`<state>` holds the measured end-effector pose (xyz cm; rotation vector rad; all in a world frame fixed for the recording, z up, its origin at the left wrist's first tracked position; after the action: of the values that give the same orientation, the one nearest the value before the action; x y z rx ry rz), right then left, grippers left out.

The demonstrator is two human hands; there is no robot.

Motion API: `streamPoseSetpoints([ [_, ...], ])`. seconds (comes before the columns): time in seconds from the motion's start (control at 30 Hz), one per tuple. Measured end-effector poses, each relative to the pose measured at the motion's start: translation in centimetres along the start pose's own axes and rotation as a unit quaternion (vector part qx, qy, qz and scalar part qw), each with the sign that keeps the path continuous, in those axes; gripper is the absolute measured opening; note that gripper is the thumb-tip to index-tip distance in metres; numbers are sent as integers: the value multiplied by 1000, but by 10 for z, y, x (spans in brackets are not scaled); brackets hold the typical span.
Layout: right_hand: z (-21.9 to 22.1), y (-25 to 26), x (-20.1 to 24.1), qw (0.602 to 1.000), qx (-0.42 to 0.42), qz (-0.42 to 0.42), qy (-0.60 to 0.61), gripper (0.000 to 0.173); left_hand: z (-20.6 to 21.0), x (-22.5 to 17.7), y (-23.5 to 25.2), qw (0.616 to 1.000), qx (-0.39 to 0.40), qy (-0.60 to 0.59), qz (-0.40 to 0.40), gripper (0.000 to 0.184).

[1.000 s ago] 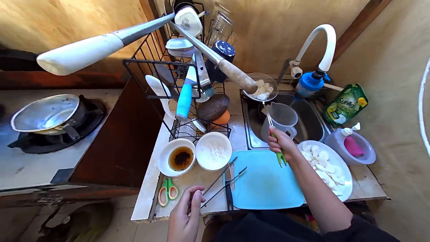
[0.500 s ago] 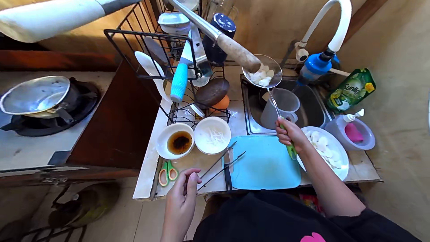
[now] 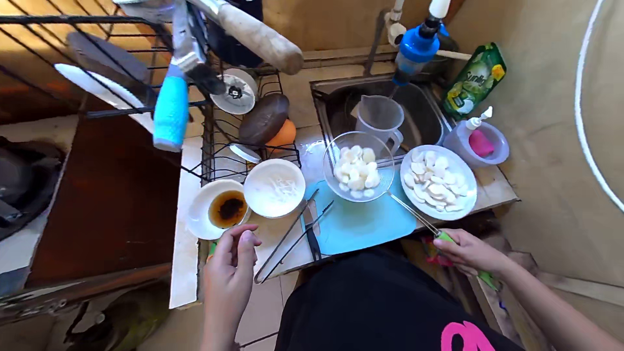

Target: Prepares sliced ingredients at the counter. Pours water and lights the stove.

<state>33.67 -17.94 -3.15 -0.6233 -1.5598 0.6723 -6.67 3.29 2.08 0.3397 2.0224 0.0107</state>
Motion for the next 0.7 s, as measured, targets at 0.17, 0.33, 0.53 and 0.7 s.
streamPoseSetpoints([
  [0.17, -18, 0, -21, 998, 26, 41, -48, 21, 12, -9, 9, 1000, 23, 2, 20, 38],
  [0.33, -43, 15, -17, 991, 62, 58, -106, 20, 16, -13, 6, 999, 27, 4, 24, 37],
  [0.53, -79, 26, 19, 917, 30, 48, -395, 30, 9, -16, -4, 1000, 18, 15, 20, 37],
  [0.7, -99, 34, 36, 848, -124, -32, -515, 38, 4, -14, -15, 1000, 0, 16, 14, 36],
])
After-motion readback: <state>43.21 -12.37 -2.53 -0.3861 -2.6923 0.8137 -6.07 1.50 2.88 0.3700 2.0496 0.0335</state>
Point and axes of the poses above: each hand's wrist, its own y-axis towards the middle knuckle, its own z-axis out of the palm, x = y × z, the point moved 5 cm from there along y, towards the middle knuckle, and after that the axes turned 1 degree about z, right-handed, at the moved point
